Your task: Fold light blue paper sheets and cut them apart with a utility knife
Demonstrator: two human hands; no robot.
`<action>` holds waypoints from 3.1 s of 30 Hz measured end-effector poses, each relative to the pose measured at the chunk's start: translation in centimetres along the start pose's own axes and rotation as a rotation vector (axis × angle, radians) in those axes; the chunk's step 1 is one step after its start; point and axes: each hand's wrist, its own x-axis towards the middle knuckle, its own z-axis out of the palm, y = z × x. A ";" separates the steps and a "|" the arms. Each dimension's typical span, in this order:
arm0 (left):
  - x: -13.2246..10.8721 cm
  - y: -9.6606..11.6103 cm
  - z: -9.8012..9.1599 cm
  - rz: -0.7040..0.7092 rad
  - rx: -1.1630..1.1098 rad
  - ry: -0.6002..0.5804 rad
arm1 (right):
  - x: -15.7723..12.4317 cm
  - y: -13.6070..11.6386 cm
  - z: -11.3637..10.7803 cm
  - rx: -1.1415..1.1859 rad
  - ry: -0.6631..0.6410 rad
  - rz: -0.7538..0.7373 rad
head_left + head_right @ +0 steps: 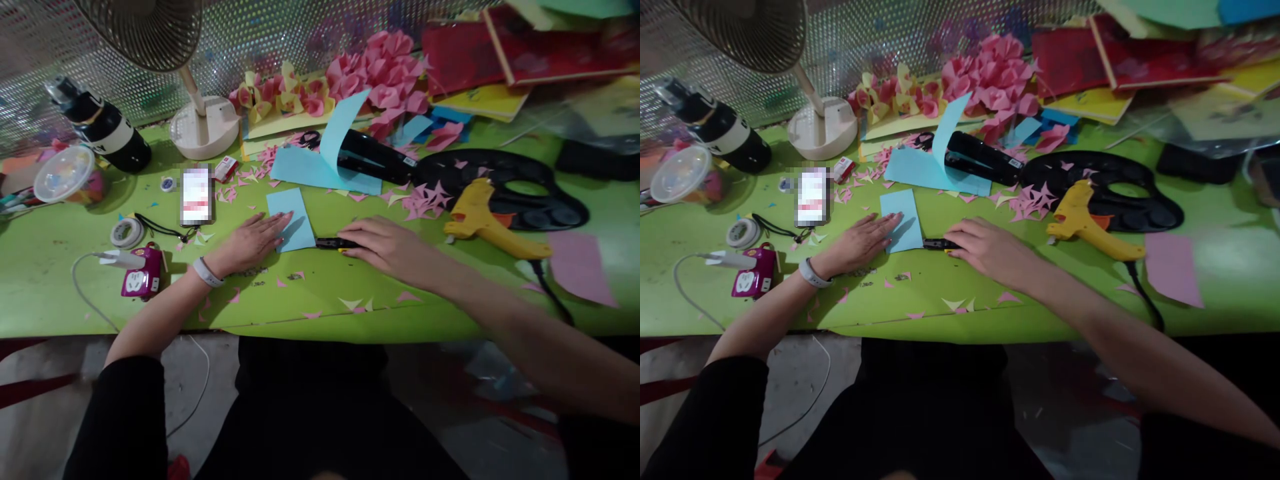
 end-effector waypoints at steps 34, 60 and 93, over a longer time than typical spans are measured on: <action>0.4 0.6 0.1 -0.013 0.000 -0.036 | 0.5 -2.1 1.1 -0.001 -0.041 0.119; -0.8 0.6 0.4 0.050 0.088 0.041 | -3.4 3.2 -1.3 -0.243 0.222 0.333; -1.8 1.2 1.3 -0.145 0.124 0.117 | 5.9 -0.7 4.7 -0.325 -0.026 0.268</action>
